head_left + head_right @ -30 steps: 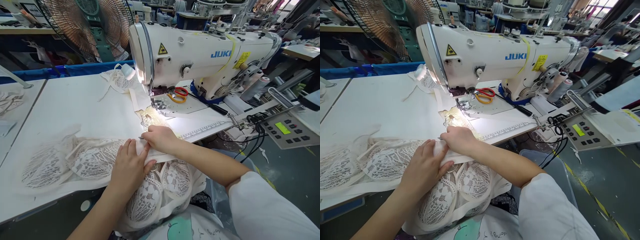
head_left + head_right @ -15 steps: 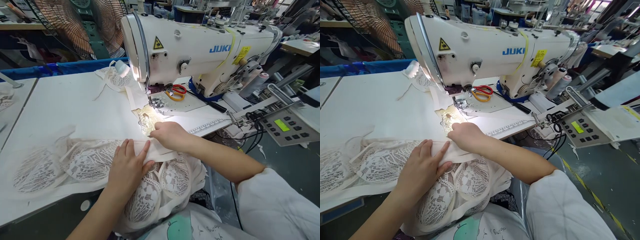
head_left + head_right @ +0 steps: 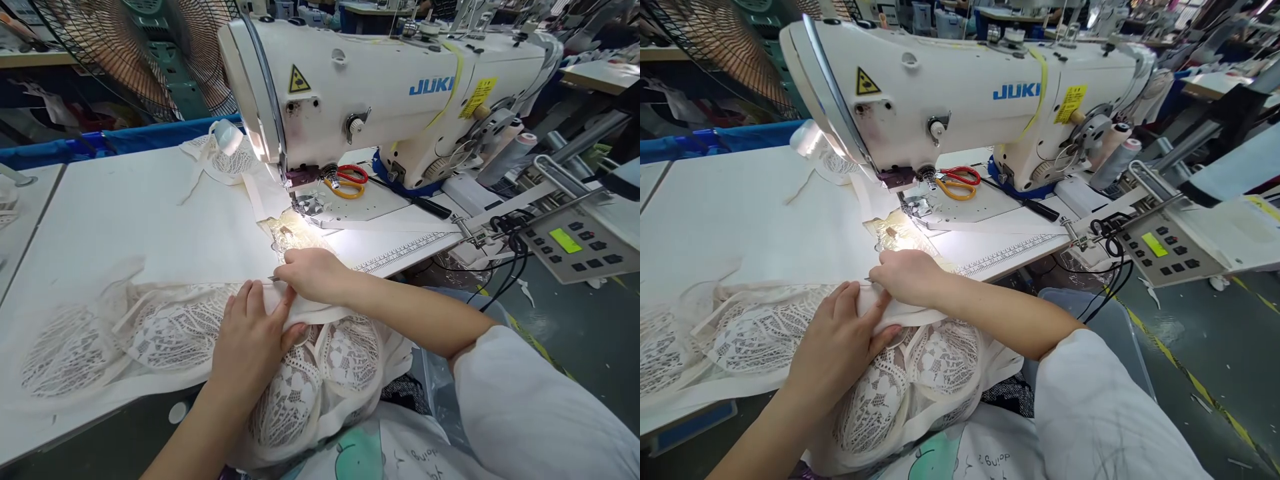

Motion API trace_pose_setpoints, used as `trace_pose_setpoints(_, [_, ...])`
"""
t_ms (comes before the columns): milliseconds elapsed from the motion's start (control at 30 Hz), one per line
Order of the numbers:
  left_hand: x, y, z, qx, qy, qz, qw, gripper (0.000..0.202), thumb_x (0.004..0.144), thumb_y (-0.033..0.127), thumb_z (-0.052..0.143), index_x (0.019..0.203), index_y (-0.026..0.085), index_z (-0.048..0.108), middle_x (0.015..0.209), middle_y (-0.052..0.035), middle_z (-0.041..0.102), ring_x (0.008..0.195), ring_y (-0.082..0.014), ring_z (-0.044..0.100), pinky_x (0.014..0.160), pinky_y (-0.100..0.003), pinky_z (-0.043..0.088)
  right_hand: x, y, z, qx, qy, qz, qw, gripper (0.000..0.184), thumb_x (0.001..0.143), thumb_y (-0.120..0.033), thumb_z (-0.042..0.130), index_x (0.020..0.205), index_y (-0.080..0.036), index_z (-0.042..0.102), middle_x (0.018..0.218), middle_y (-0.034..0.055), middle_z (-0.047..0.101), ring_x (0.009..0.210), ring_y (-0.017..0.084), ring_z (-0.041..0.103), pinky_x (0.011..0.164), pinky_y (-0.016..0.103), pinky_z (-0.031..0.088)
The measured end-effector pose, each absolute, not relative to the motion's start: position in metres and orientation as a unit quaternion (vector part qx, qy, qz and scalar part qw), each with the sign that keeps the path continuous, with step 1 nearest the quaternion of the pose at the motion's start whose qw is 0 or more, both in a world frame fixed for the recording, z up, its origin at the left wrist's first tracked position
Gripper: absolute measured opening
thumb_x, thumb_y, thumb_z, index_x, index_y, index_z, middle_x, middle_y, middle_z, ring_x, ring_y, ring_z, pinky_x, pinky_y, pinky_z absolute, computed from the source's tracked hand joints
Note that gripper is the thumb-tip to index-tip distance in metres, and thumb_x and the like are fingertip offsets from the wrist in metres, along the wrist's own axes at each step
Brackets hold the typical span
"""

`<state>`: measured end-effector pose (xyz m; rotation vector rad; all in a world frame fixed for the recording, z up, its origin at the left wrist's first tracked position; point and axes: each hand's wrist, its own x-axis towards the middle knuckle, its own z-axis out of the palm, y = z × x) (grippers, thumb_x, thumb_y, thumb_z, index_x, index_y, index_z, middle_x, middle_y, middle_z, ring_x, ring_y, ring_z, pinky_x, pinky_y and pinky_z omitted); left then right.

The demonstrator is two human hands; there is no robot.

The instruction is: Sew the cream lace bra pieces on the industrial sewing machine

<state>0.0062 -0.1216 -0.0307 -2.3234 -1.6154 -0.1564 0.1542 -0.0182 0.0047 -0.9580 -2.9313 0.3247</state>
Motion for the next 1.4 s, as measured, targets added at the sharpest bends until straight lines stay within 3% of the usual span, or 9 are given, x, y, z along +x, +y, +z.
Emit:
trace_pose_setpoints(200, [0.006, -0.122, -0.030, -0.813, -0.562, -0.054, 0.143, 0.054, 0.085, 0.052, 0.051, 0.129, 0.020, 0.057, 0.119, -0.0248, 0.055, 0.116, -0.0417, 0.051, 0.091, -0.056, 0.045, 0.181, -0.021, 0.020, -0.334, -0.939, 0.076, -0.023, 0.021, 0.086, -0.011, 0.050, 0.092, -0.017, 0.069, 0.084, 0.0068, 0.059, 0.064, 0.014, 0.047, 0.051, 0.027, 0.019])
trace_pose_setpoints(467, [0.007, -0.121, -0.030, -0.818, -0.552, -0.060, 0.152, 0.055, 0.086, 0.050, 0.051, 0.129, 0.017, 0.056, 0.117, -0.0286, 0.053, 0.115, -0.0446, 0.050, 0.089, -0.057, 0.044, 0.182, -0.022, 0.010, -0.342, -0.934, 0.102, 0.022, 0.025, 0.089, -0.018, 0.047, 0.101, -0.020, 0.069, 0.088, 0.0057, 0.059, 0.065, 0.015, 0.043, 0.050, 0.028, 0.018])
trace_pose_setpoints(933, [0.005, -0.120, -0.029, -0.812, -0.566, -0.060, 0.132, 0.054, 0.084, 0.051, 0.053, 0.127, 0.017, 0.058, 0.119, -0.0271, 0.054, 0.117, -0.0436, 0.049, 0.091, -0.057, 0.045, 0.201, -0.019, 0.024, -0.334, -0.937, 0.093, -0.035, 0.021, 0.087, -0.009, 0.049, 0.091, -0.015, 0.068, 0.087, 0.0070, 0.059, 0.067, 0.015, 0.046, 0.052, 0.028, 0.018])
trace_pose_setpoints(1100, [0.013, -0.120, -0.021, -0.800, -0.586, -0.068, 0.110, 0.049, 0.084, 0.052, 0.052, 0.122, 0.021, 0.062, 0.128, -0.0231, 0.052, 0.121, -0.0423, 0.048, 0.097, -0.067, 0.036, 0.218, -0.022, 0.027, -0.400, -0.899, 0.164, 0.062, 0.019, 0.092, -0.015, 0.047, 0.095, -0.014, 0.066, 0.089, 0.0069, 0.061, 0.081, 0.017, 0.052, 0.059, 0.025, 0.027])
trace_pose_setpoints(1267, [0.041, -0.115, -0.027, -0.812, -0.551, -0.139, 0.131, 0.050, 0.092, 0.043, 0.039, 0.116, 0.007, 0.063, 0.114, -0.0241, 0.059, 0.111, -0.0334, 0.055, 0.091, -0.046, 0.048, 0.221, -0.021, 0.008, -0.412, -0.890, 0.175, 0.087, 0.019, 0.092, -0.020, 0.048, 0.098, -0.015, 0.066, 0.090, 0.0063, 0.059, 0.081, 0.017, 0.051, 0.060, 0.025, 0.028])
trace_pose_setpoints(1400, [0.056, -0.114, -0.037, -0.802, -0.560, -0.144, 0.151, 0.054, 0.090, 0.046, 0.043, 0.124, 0.007, 0.058, 0.112, -0.0251, 0.060, 0.109, -0.0360, 0.054, 0.093, -0.050, 0.046, 0.212, -0.019, 0.002, -0.386, -0.905, 0.160, 0.080, 0.023, 0.093, -0.023, 0.047, 0.102, -0.018, 0.067, 0.088, 0.0048, 0.059, 0.077, 0.016, 0.050, 0.057, 0.025, 0.025])
